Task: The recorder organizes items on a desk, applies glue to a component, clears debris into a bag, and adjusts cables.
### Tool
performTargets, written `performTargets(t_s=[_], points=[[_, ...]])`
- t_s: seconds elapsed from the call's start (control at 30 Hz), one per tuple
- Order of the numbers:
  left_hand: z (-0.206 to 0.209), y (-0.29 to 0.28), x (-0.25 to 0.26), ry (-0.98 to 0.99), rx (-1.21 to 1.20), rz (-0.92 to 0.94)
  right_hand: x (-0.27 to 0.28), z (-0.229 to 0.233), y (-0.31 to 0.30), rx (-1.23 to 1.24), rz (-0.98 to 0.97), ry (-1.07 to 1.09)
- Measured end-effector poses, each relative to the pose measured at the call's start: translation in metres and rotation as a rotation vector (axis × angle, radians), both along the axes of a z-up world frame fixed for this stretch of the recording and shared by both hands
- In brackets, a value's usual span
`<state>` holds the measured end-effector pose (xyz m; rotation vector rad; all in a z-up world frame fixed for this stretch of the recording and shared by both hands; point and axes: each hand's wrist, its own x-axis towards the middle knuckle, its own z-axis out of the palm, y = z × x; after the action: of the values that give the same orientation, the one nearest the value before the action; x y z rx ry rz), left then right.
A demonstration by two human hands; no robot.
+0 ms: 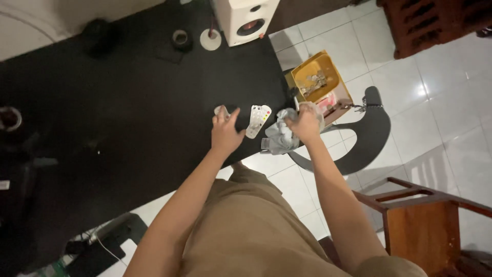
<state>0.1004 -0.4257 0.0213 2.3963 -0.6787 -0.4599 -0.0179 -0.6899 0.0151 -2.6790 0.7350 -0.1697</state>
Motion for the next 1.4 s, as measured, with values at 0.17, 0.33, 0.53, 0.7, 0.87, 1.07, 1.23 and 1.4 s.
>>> performTargets(t_s=[0.17, 0.33, 0.53, 0.7, 0.87, 1.07, 1.23, 1.4], points=[[-0.018, -0.012, -0.007, -0.042, -0.152, -0.068, -0.016, -0.007, -0.004, 0.041, -0.065, 0.079], [0.015, -0.027, -0.006, 0.105, 0.035, -0.049, 0.008, 0.017, 0.012, -0.205, -0.037, -0.111], [-0.001, -0.045, -0.007, -0.043, -0.022, -0.138, 0.039, -0.023, 0.004, 0.320, -0.239, 0.069], [-0.029, -0.041, -0.020, -0.132, -0.037, -0.237, 0.030, -0.074, -0.026, -0.306, 0.209, 0.326], [-0.030, -0.032, -0.030, -0.131, -0.032, -0.345, 0.036, -0.091, 0.005, -0.262, 0.381, 0.414], [-0.062, -0.015, -0.043, -0.180, -0.072, -0.391, 0.087, -0.052, 0.100, 0.018, 0.401, 0.348], [-0.089, -0.016, -0.043, -0.061, -0.227, -0.352, 0.116, 0.005, 0.148, 0.384, 0.027, 0.275], [-0.003, -0.008, -0.021, -0.093, -0.080, -0.398, 0.075, -0.049, 0.062, 0.211, -0.136, 0.100]])
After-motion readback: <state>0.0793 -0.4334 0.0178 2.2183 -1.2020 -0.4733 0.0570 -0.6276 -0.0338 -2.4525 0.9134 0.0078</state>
